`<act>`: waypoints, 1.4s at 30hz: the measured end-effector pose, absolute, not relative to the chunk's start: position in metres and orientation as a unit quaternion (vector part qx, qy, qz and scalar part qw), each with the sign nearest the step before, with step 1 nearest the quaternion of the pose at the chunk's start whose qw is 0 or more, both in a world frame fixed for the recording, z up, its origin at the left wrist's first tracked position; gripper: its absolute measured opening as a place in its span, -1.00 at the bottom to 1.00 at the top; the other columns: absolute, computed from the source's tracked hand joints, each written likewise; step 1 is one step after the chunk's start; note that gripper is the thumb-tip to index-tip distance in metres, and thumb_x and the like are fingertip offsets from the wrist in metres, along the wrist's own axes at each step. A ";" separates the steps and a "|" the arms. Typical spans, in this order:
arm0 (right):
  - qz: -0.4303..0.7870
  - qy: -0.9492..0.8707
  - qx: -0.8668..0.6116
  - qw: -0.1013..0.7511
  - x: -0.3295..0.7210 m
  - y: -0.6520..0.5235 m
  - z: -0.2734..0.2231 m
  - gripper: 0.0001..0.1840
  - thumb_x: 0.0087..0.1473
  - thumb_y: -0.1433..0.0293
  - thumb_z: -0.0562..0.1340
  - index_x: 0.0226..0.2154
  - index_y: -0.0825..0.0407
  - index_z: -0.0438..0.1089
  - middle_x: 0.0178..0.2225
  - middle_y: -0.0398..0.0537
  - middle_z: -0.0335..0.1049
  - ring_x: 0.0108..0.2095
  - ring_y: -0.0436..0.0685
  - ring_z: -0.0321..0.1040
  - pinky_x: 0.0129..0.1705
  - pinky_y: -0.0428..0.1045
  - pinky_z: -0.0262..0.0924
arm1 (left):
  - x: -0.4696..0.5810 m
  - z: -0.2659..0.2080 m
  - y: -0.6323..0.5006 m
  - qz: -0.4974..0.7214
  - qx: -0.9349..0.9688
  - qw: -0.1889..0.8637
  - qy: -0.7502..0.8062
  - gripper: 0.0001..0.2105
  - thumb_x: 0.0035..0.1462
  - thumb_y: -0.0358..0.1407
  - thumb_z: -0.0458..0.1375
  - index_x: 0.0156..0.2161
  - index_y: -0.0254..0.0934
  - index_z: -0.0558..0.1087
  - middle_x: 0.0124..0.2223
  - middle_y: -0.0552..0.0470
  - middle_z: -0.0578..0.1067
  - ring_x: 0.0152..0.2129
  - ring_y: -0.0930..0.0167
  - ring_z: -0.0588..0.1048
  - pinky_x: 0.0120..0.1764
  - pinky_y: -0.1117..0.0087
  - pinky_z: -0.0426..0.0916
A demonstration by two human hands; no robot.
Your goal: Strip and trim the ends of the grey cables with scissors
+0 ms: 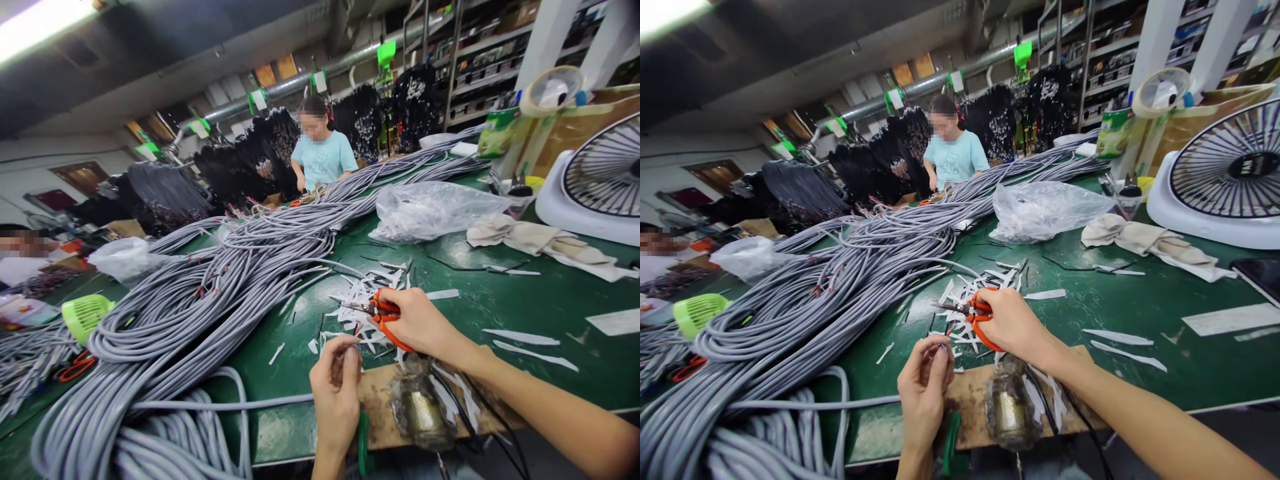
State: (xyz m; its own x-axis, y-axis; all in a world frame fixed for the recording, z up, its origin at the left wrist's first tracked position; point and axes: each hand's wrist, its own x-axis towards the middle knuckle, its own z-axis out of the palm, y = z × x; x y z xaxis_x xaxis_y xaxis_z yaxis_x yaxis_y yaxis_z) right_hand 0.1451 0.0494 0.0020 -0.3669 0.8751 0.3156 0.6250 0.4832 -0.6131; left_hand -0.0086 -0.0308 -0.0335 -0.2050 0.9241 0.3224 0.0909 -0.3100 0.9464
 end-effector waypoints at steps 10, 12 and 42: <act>0.169 -0.819 -0.493 0.242 0.148 0.054 -0.001 -0.93 -0.24 0.54 0.13 -0.58 0.07 0.27 -0.57 -0.11 0.28 -0.57 -0.01 0.15 -0.51 -0.12 -0.09 | -0.008 -0.032 -0.034 0.625 0.523 0.330 0.476 -0.89 0.12 -0.28 0.09 -0.28 -0.28 0.38 -0.43 0.06 0.36 -0.58 0.53 0.31 -0.52 0.58 0.25; 0.178 -0.819 -0.490 0.241 0.146 0.052 -0.001 -0.95 -0.23 0.52 0.15 -0.59 0.07 0.26 -0.60 -0.15 0.24 -0.59 -0.03 0.11 -0.53 -0.12 -0.09 | -0.008 -0.034 -0.034 0.620 0.527 0.334 0.474 -0.90 0.13 -0.28 0.07 -0.29 -0.28 0.37 -0.45 0.08 0.34 -0.60 0.54 0.29 -0.53 0.59 0.23; 0.348 -0.803 -0.338 0.346 0.129 0.028 0.008 -0.69 -0.14 0.28 0.27 -0.59 0.06 0.11 -0.60 -0.29 0.04 -0.57 -0.08 -0.05 -0.52 -0.14 -0.06 | -0.015 -0.035 -0.030 0.764 0.463 0.320 0.316 -0.84 0.12 -0.46 0.09 -0.47 -0.26 0.26 -0.49 0.12 0.36 -0.53 0.56 0.38 -0.51 0.64 0.25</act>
